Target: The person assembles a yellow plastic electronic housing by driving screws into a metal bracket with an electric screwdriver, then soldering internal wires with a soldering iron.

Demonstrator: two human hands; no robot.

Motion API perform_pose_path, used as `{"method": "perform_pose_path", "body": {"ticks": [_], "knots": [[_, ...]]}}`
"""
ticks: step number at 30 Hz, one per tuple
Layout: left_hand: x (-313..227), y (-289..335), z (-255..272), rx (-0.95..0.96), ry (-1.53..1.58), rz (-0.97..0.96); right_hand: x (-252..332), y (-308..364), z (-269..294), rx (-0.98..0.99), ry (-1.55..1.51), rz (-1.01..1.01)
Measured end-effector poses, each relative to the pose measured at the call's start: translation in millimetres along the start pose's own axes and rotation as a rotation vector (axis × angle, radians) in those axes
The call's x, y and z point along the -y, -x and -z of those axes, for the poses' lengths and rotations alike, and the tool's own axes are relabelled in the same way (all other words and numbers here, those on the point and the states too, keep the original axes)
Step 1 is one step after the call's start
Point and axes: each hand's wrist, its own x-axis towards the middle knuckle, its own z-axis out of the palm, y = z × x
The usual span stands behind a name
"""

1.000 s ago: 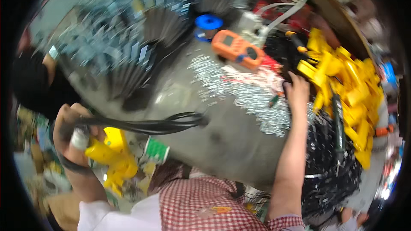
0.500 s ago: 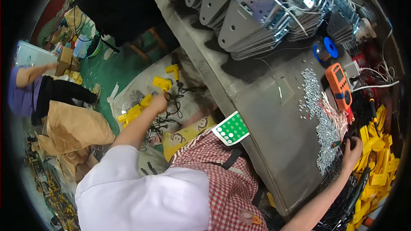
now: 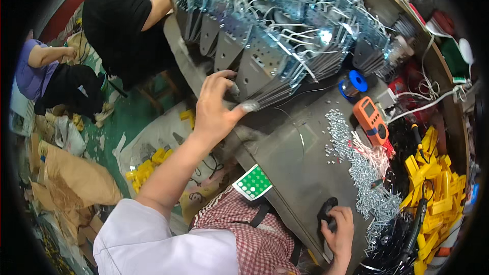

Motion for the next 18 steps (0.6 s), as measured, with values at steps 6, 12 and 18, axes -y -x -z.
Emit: {"method": "perform_pose_path", "body": {"ticks": [6, 12, 18], "knots": [[-44, 3, -10, 0.207, 0.196, -0.168, -17, 43, -7, -0.179, 0.113, -0.047], [-92, 23, -38, 1.225, 0.016, -0.55, -12, 33, -10, -0.21, 0.138, -0.179], [-178, 63, -58, 1.02, -0.128, -1.113, 0, 40, -6, -0.258, 0.108, -0.197]]}}
